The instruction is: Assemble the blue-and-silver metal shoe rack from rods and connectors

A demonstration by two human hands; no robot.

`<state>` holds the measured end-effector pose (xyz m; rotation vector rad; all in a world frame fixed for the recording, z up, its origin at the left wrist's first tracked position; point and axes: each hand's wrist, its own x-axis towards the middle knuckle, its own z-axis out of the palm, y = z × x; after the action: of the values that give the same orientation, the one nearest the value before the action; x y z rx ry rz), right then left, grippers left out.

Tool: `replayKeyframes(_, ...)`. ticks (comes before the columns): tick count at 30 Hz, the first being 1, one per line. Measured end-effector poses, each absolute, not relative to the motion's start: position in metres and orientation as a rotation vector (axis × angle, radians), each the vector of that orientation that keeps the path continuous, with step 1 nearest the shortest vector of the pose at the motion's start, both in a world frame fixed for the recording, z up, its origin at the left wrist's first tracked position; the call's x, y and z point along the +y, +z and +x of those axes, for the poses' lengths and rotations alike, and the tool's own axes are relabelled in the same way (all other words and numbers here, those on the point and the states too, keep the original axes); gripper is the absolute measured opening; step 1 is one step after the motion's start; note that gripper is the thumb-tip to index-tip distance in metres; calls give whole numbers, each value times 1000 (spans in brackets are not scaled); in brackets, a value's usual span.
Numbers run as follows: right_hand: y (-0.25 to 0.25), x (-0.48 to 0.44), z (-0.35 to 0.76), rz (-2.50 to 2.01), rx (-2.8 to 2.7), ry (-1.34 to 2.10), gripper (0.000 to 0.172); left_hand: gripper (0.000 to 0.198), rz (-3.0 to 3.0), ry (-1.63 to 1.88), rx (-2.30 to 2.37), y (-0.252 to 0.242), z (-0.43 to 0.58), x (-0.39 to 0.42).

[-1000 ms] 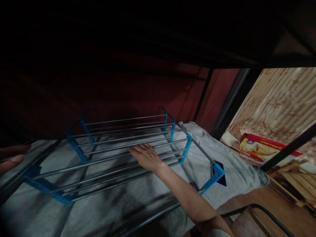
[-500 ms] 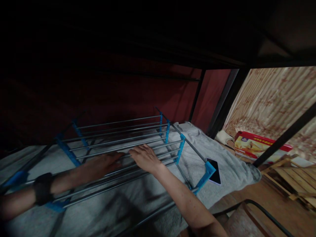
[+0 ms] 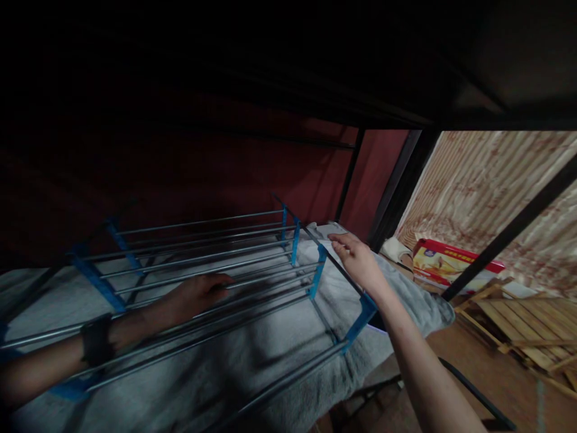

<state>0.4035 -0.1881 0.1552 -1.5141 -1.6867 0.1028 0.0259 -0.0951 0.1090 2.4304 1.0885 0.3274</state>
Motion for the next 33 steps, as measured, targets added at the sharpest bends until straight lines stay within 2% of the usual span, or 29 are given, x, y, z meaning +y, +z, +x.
replayKeyframes(4,143,-167,452,-1621,-1370,651,36,31,2423,384,998,113,47,-90)
replayKeyframes(10,111,-146,444,-1516,-1381,1007,34,26,2423,450,931,111,80,-84)
replayKeyframes(26,80,-126,437,-1539,-1311,943,26,21,2415,548,843,103,129,-74)
replayKeyframes(33,79,-128,432,-1541,-1285,953,25,33,2423,522,886,92,145,-71)
